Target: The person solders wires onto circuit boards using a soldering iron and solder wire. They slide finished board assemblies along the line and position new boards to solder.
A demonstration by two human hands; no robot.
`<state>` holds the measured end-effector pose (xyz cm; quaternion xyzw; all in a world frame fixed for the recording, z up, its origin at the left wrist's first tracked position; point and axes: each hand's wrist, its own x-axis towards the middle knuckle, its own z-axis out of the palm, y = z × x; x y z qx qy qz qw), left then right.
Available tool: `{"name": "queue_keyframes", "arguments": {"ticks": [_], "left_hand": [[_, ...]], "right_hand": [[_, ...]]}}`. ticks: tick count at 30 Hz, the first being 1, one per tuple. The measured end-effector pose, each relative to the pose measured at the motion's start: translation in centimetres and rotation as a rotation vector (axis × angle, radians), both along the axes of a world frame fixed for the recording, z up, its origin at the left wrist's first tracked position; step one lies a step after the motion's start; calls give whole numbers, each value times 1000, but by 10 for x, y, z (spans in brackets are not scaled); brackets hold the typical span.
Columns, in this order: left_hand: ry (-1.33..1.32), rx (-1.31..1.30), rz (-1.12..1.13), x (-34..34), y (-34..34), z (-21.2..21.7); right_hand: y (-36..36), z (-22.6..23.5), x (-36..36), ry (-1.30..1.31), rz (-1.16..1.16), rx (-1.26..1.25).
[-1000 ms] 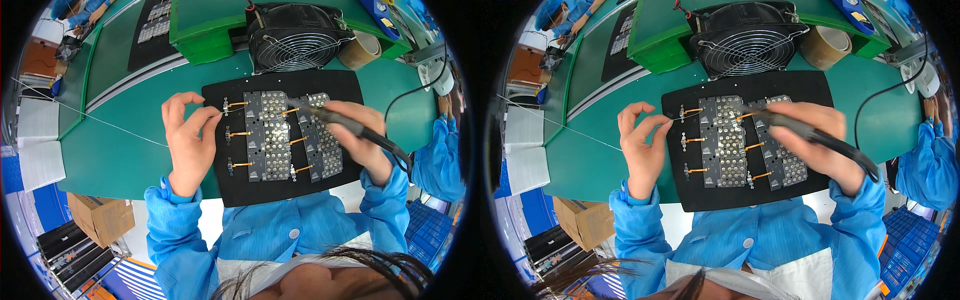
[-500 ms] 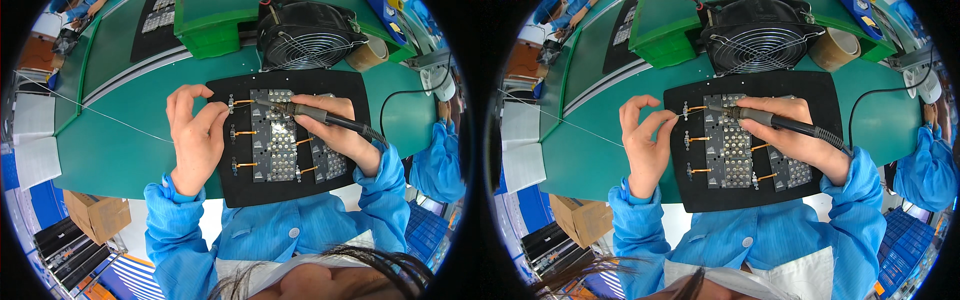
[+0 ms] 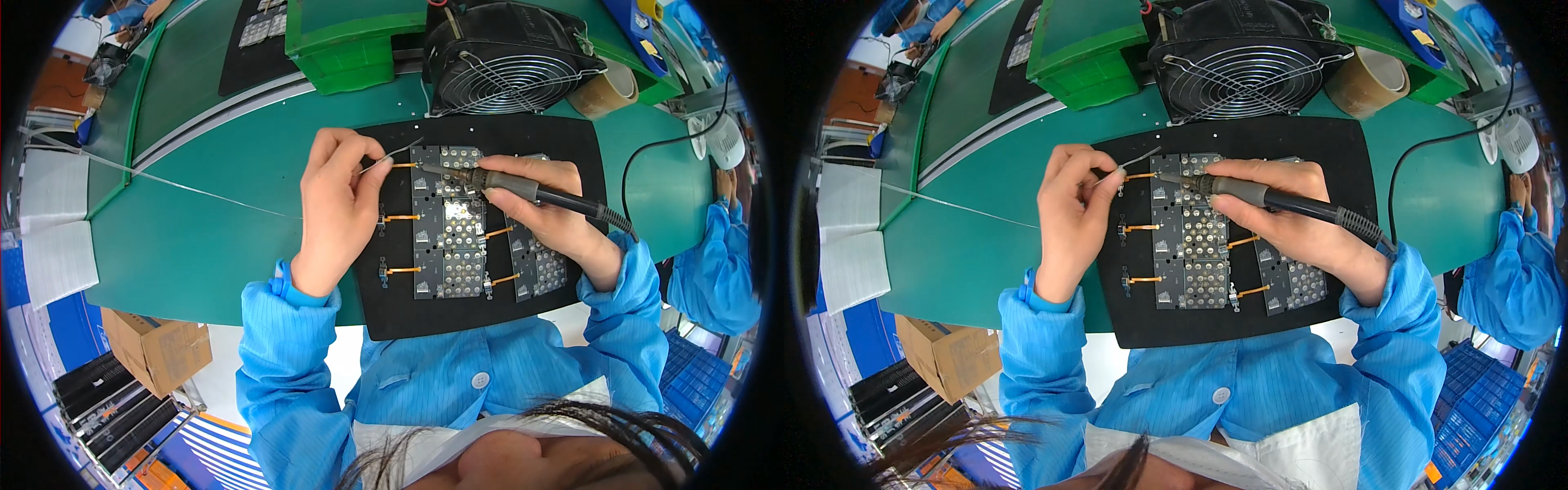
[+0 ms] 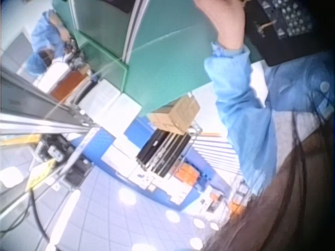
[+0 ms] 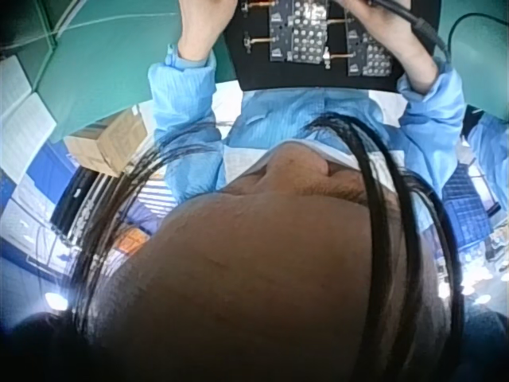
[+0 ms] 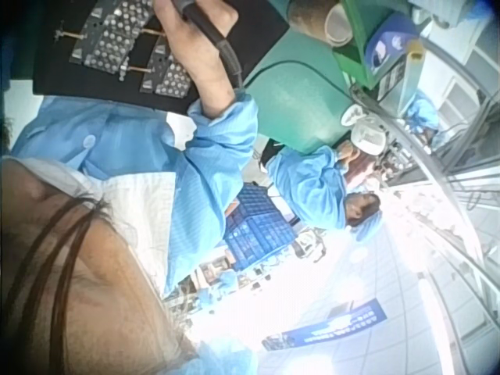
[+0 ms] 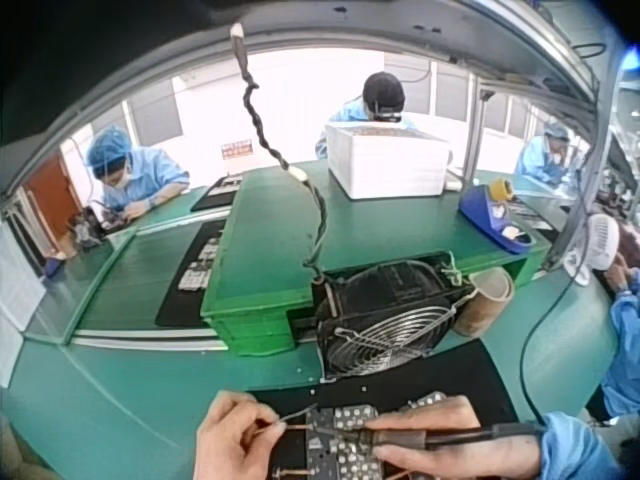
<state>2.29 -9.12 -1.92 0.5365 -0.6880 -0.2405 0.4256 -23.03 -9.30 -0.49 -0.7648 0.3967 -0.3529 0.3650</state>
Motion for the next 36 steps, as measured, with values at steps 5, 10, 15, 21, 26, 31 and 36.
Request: {"name": "queue_keyframes", "arguments": {"ticks": [5,10,15,21,26,31,36], "left_hand": [[4,66,-39,-5,-8,-21],[33,80,-56,-6,-12,-26],[66,81,-54,-7,-12,-25],[85,132,-35,-7,-12,-21],[85,123,-34,-8,-12,-22],[90,107,-36,-7,-12,-26],[87,84,-39,-7,-12,-26]], "right_hand": [[0,1,0,14,-3,-2],[-1,0,-1,16,2,24],[-1,-2,-1,-10,15,42],[-2,-2,-1,11,-10,60],[-2,-2,-1,15,-6,42],[-2,0,-2,35,10,49],[-2,-1,-2,33,10,56]]}}
